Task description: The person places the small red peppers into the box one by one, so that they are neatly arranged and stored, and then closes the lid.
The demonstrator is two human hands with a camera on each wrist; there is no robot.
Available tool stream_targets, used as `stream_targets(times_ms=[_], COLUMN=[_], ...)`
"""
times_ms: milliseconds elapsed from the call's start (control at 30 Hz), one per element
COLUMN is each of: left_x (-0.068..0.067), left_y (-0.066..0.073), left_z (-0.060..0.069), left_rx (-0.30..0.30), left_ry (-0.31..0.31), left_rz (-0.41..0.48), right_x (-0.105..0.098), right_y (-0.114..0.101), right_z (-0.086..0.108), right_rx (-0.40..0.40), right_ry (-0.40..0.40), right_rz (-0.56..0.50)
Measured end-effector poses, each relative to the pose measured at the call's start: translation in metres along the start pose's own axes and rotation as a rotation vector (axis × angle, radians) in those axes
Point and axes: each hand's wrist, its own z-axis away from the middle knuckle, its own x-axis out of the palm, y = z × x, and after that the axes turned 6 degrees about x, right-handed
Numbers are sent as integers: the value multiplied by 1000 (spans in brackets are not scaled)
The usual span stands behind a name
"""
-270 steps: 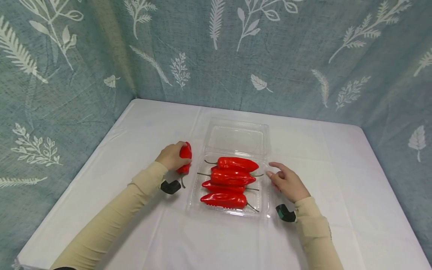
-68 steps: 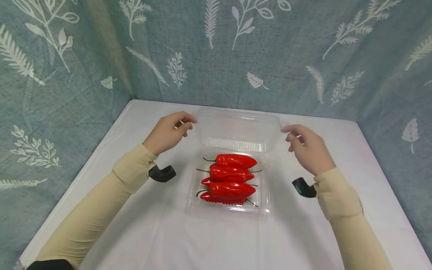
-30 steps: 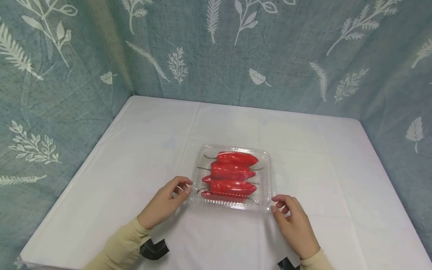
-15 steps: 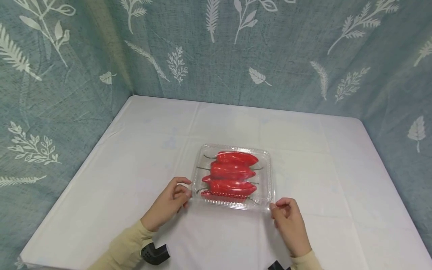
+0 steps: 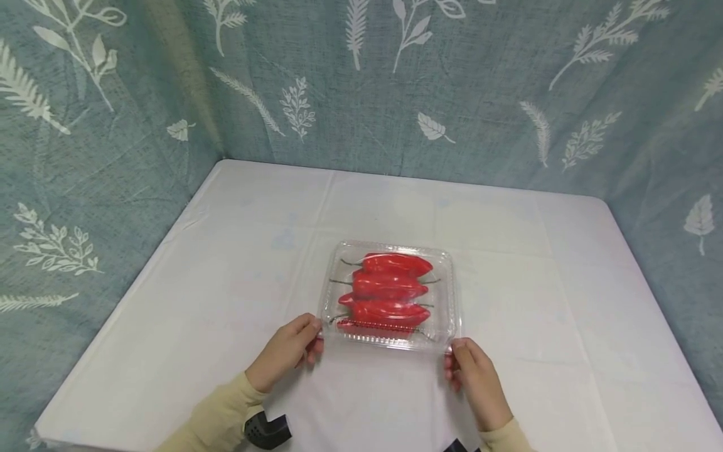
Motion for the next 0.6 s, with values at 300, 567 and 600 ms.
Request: stream_targets(times_ms=[300,567,600], left_x=[12,5,2], left_y=[2,1,2], left_z=[3,1,1], left_rx=[92,97,85], left_ry=[28,41,33], left_rz=[-88,-167,-171], right_x=[4,4,3], right_y=[1,-3,-5], right_z=[4,4,3], right_rx=[-26,-46,-34], right_ry=[-18,-12,-2], right_rz=[-16,27,46])
